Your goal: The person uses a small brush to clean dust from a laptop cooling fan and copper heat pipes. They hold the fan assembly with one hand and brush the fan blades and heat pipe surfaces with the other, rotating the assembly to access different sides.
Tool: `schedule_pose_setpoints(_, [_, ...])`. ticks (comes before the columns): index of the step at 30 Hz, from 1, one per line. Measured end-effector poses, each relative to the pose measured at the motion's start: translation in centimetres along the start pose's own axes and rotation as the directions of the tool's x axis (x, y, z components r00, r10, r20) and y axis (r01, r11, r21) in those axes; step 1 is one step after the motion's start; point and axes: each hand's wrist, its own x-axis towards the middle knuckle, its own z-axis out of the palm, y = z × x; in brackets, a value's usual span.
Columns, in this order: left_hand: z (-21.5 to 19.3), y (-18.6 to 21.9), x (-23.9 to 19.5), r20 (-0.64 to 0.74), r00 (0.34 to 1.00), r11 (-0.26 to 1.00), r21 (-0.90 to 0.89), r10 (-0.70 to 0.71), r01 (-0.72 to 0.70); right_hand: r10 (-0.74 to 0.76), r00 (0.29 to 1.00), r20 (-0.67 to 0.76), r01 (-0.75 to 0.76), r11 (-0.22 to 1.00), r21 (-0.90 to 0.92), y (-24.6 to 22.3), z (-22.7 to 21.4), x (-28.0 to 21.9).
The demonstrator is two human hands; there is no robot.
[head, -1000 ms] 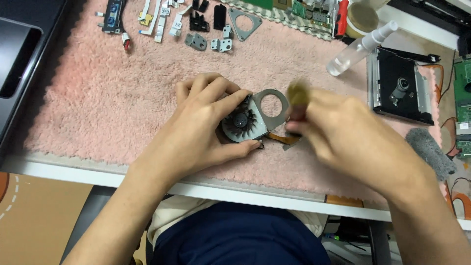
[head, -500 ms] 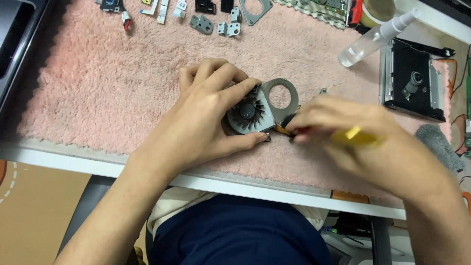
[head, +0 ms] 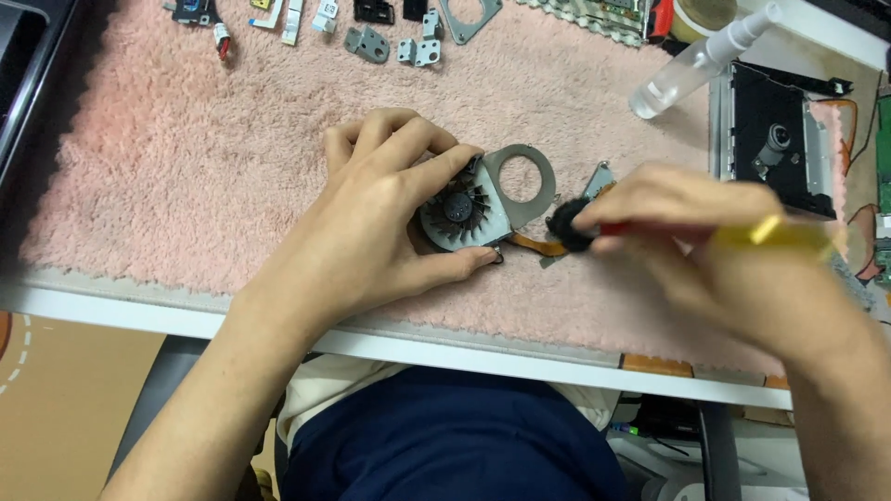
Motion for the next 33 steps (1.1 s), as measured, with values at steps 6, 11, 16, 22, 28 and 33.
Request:
schedule_pose_setpoints(6, [-0.3, 0.4, 0.1, 0.021, 1.000, 1.000, -0.005, -0.018, 0.018, 0.010, 1.000, -0.001, -0.010, 0.999, 0.037, -0.8, 0.0, 0.1])
schedule_pose_setpoints(11, [-0.5, 0.6, 0.1, 0.017, 1.000, 1.000, -0.005, -0.013, 0.013, -0.216, 0.976, 0.002, 0.215, 0.973, 0.086, -0.7, 0.4, -0.6])
schedule_pose_setpoints(16, [-0.2, 1.4, 0.1, -0.002, 0.999, 0.997, 0.071, -0.039, 0.040, -0.115, 0.981, -0.153, 0.123, 0.991, 0.045, -0.7, 1.4, -2.9])
schedule_pose_setpoints(22, [1.7, 2.2, 1.3, -0.036, 0.994, 0.986, 0.132, -0.101, 0.105, 0.104, 0.844, -0.527, -0.046, 0.991, 0.122, -0.2, 4.0, -4.9])
schedule_pose_setpoints(28, [1.2, 1.8, 2.1, -0.010, 0.994, 0.988, 0.112, -0.107, 0.107, 0.404, 0.686, -0.605, -0.099, 0.875, 0.473, 0.1, 6.3, -5.8])
schedule_pose_setpoints(33, [0.6, 2.2, 2.7, -0.073, 0.979, 0.979, 0.063, -0.191, 0.195, 0.442, 0.577, -0.687, -0.060, 0.862, 0.504, -0.2, 7.3, -5.9])
